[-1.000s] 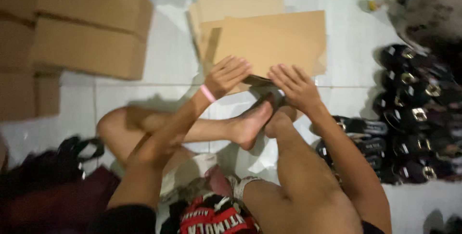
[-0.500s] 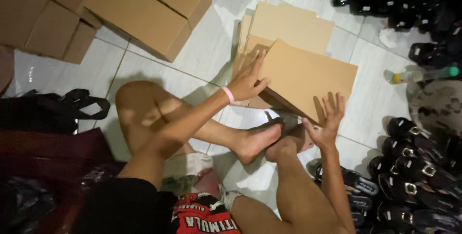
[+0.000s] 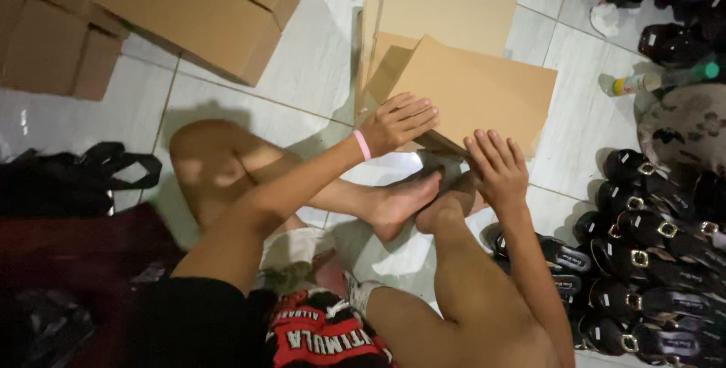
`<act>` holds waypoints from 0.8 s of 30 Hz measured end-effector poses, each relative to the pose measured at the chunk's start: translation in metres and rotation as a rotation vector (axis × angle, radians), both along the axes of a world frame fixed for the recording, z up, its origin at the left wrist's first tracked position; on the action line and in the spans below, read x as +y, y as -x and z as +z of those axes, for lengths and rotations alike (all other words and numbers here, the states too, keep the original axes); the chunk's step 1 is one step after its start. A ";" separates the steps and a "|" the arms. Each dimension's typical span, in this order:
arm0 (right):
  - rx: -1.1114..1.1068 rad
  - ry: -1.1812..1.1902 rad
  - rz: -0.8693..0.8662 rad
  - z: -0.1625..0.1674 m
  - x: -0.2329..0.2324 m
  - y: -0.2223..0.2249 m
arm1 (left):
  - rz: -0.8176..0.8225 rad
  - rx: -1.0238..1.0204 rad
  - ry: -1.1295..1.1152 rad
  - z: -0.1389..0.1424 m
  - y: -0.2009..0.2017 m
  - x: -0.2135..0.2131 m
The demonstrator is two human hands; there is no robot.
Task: The person sits on the floor and repeatedly packs pairs of black sandals into cardboard boxes. They open a box, place a pair of sandals inside, and close the box, repeating this process for multiple pairs.
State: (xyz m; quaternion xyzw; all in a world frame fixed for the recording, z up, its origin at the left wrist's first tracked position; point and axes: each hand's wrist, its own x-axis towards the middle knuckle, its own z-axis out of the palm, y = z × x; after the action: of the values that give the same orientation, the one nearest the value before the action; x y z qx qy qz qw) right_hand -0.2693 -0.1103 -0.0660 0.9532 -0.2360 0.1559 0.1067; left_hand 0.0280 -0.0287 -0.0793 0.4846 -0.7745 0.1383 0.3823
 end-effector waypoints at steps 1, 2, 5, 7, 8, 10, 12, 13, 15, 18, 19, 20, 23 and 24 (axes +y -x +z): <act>0.002 -0.027 -0.014 0.004 -0.002 -0.004 | -0.024 0.048 -0.024 0.001 0.000 -0.003; 0.061 -0.153 -0.086 0.010 -0.007 -0.009 | -0.048 0.087 -0.036 0.003 -0.002 -0.004; 0.220 -0.361 -0.196 0.036 -0.032 -0.033 | -0.035 0.257 -0.067 0.012 -0.001 0.004; 0.286 -0.280 -0.186 0.056 -0.046 -0.059 | -0.021 0.340 -0.104 0.015 0.006 0.022; 0.286 -0.391 -0.216 0.062 -0.050 -0.071 | -0.010 0.373 -0.111 0.014 0.013 0.033; 0.292 -0.613 -0.269 0.078 -0.048 -0.099 | 0.384 0.808 -0.139 0.013 0.032 0.061; 0.278 -0.626 -0.228 0.091 -0.025 -0.126 | 0.484 1.282 -0.215 0.008 0.054 0.086; 0.269 -0.636 -0.199 0.094 -0.009 -0.144 | 0.402 1.476 -0.308 0.006 0.061 0.095; 0.246 -0.596 0.016 0.097 0.027 -0.177 | 0.295 1.700 -0.390 -0.001 0.063 0.110; 0.119 -0.722 0.436 0.106 0.065 -0.204 | 0.272 1.822 -0.169 -0.008 0.018 0.135; 0.076 -0.791 0.609 0.107 0.072 -0.208 | 0.276 1.826 0.012 -0.009 -0.010 0.149; 0.078 -0.820 0.620 0.108 0.076 -0.209 | 0.305 1.812 0.181 -0.010 -0.042 0.164; 0.086 -0.939 0.580 0.101 0.078 -0.201 | 0.423 1.755 0.407 -0.009 -0.137 0.218; 0.092 -0.983 0.554 0.094 0.077 -0.199 | 0.457 1.997 0.213 -0.007 -0.166 0.233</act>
State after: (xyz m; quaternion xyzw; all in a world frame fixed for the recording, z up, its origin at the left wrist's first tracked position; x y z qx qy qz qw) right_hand -0.0698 -0.0334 0.0276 0.9230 -0.0168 0.0083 -0.3844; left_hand 0.1944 0.2040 -0.0862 0.4782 0.0232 -0.1900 0.8571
